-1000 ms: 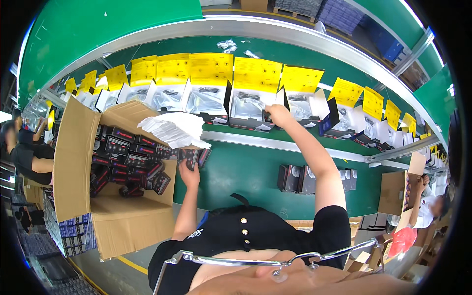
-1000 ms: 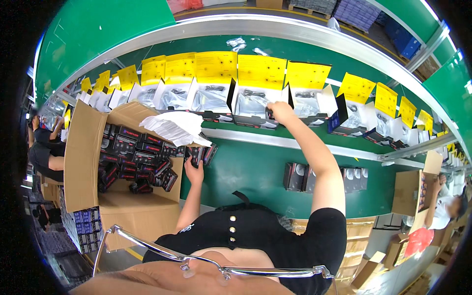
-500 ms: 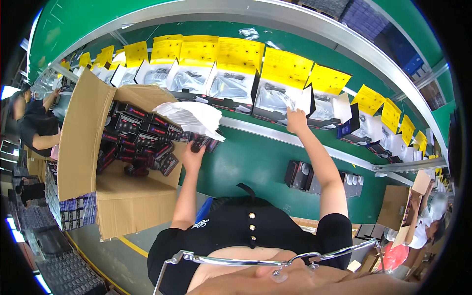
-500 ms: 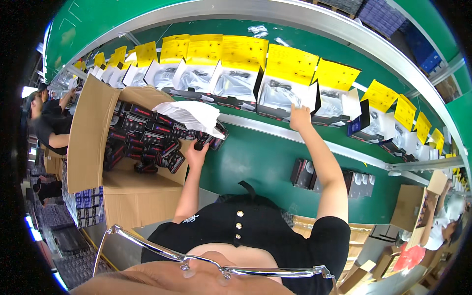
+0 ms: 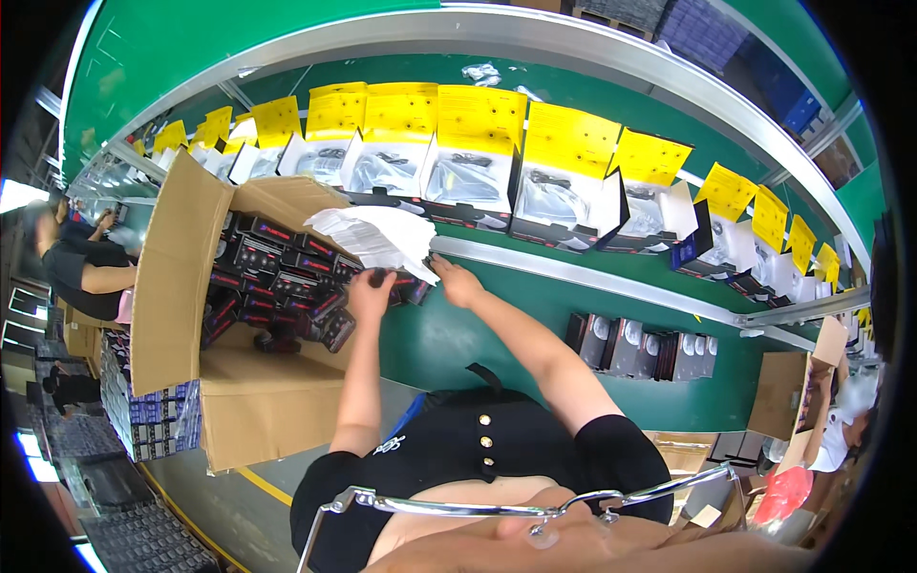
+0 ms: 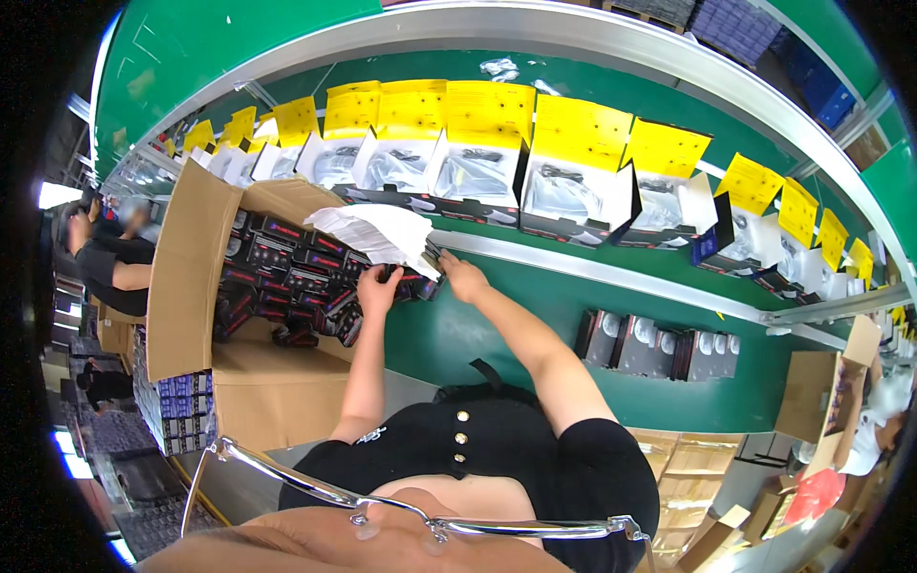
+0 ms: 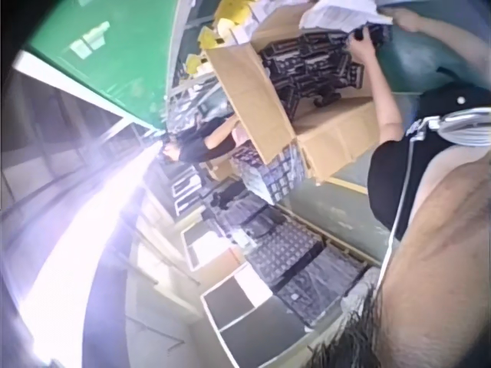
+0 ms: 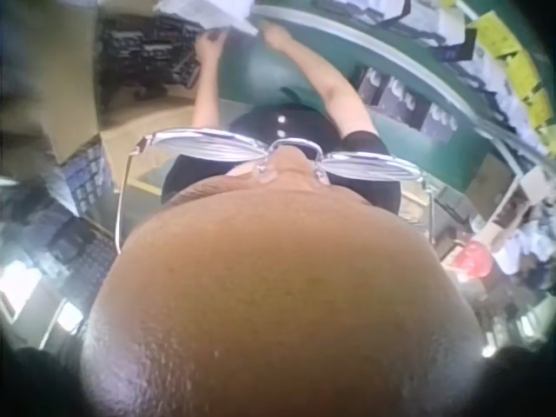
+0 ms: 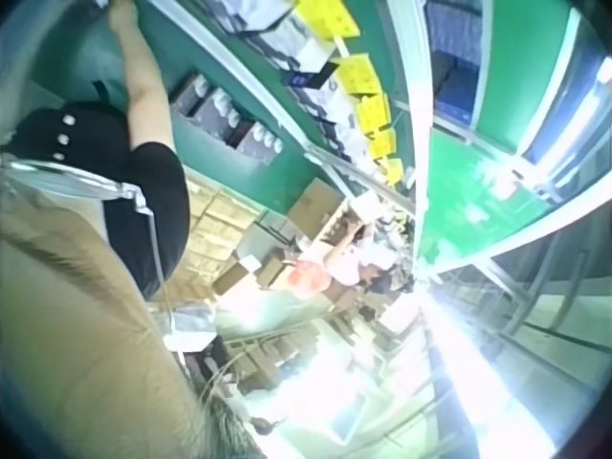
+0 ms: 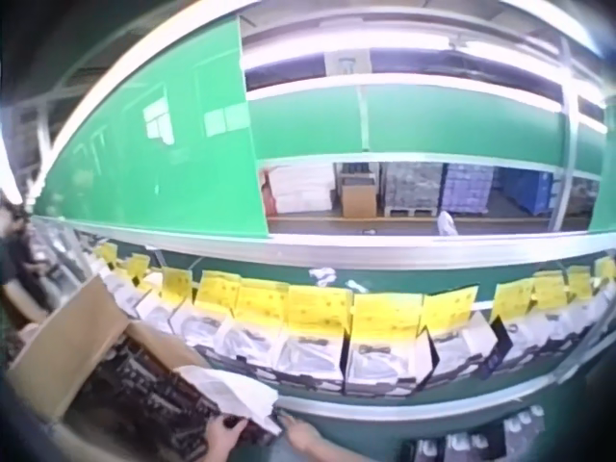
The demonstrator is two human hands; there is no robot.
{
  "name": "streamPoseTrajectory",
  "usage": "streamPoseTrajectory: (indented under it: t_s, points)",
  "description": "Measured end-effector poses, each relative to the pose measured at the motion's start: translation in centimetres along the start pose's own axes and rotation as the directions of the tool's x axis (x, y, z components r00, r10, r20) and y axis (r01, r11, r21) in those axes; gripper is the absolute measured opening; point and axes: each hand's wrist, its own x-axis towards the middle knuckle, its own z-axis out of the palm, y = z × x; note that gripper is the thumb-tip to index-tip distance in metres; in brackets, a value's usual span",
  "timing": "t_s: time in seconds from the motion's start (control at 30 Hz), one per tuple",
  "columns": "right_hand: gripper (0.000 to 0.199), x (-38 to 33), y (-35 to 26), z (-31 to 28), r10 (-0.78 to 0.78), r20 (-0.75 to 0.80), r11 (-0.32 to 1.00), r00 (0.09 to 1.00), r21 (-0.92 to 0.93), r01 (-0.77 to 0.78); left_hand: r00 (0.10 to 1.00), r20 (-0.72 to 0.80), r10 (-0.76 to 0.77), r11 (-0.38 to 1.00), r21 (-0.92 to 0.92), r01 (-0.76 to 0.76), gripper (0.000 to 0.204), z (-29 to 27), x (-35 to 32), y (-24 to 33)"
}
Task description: The person organizes small boxed items on a workstation table and places them into open packaging boxes along the assembly line by hand.
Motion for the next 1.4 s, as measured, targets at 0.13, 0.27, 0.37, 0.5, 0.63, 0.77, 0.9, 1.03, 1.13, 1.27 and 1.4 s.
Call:
streamPoseTrajectory:
  t_s: [0.13,0.27,0.37,0.5,0.63,0.77,0.9,1.03,1.13,1.27,1.4]
  points:
    - [0.049,1.4,-0.8,0.3,0.078,0.037,0.992,0.996,0.092,-0.081,0.997,-0.075,-0.002,0.992,-0.126,-0.007,0.058,0.5,-1.9,-3.0]
    - [0.037,-1.9,2.4,0.3,-0.18,-0.068,0.983,0.981,-0.042,0.178,0.999,-0.033,-0.035,0.988,-0.151,0.029,0.058,0.9,-2.9,-3.4]
    - [0.039,-5.1,4.6,-2.0,-0.004,0.155,0.919,0.988,0.391,-0.057,0.986,0.058,-0.156,0.968,-0.188,0.164,0.057,0.9,-3.1,-2.9]
    - [0.037,-7.8,5.1,-7.7,0.255,-0.01,0.602,0.967,0.784,-0.151,0.962,0.095,-0.258,0.885,-0.376,0.274,0.056,1.5,-4.0,-2.7]
    - [0.038,-6.1,2.8,-19.2,0.302,-0.442,0.895,0.845,0.438,-0.091,0.977,0.1,-0.191,0.851,-0.48,0.215,0.059,4.5,-4.7,-6.1]
    - [0.044,-1.7,5.3,-23.6,-0.127,-0.734,0.992,0.667,-0.101,0.077,0.982,0.082,-0.171,0.911,-0.366,0.189,0.061,6.2,-4.6,-6.2]
    - [0.028,1.5,11.5,-21.6,0.11,-0.135,0.831,0.985,-0.531,-0.166,0.974,0.137,-0.178,0.928,-0.305,0.213,0.061,5.1,-4.9,-4.1]
    - [0.019,2.9,9.1,-21.9,0.246,-0.084,0.758,0.966,-0.604,-0.245,0.984,0.088,-0.158,0.918,-0.355,0.179,0.059,3.8,-5.5,-5.0]
    - [0.017,2.9,9.3,-19.9,0.174,-0.146,0.705,0.974,-0.672,-0.227,0.976,0.09,-0.199,0.946,-0.243,0.215,0.056,2.8,-5.7,-4.7]
    - [0.016,-1.8,12.3,-15.7,0.231,-0.129,0.754,0.964,-0.603,-0.261,0.97,0.098,-0.221,0.952,-0.194,0.237,0.053,0.0,-6.0,0.0]
    - [0.029,-1.9,11.5,-17.7,0.37,-0.198,0.818,0.908,-0.393,-0.42,0.989,0.128,-0.071,0.989,-0.121,0.087,0.048,-1.4,-6.2,0.5]
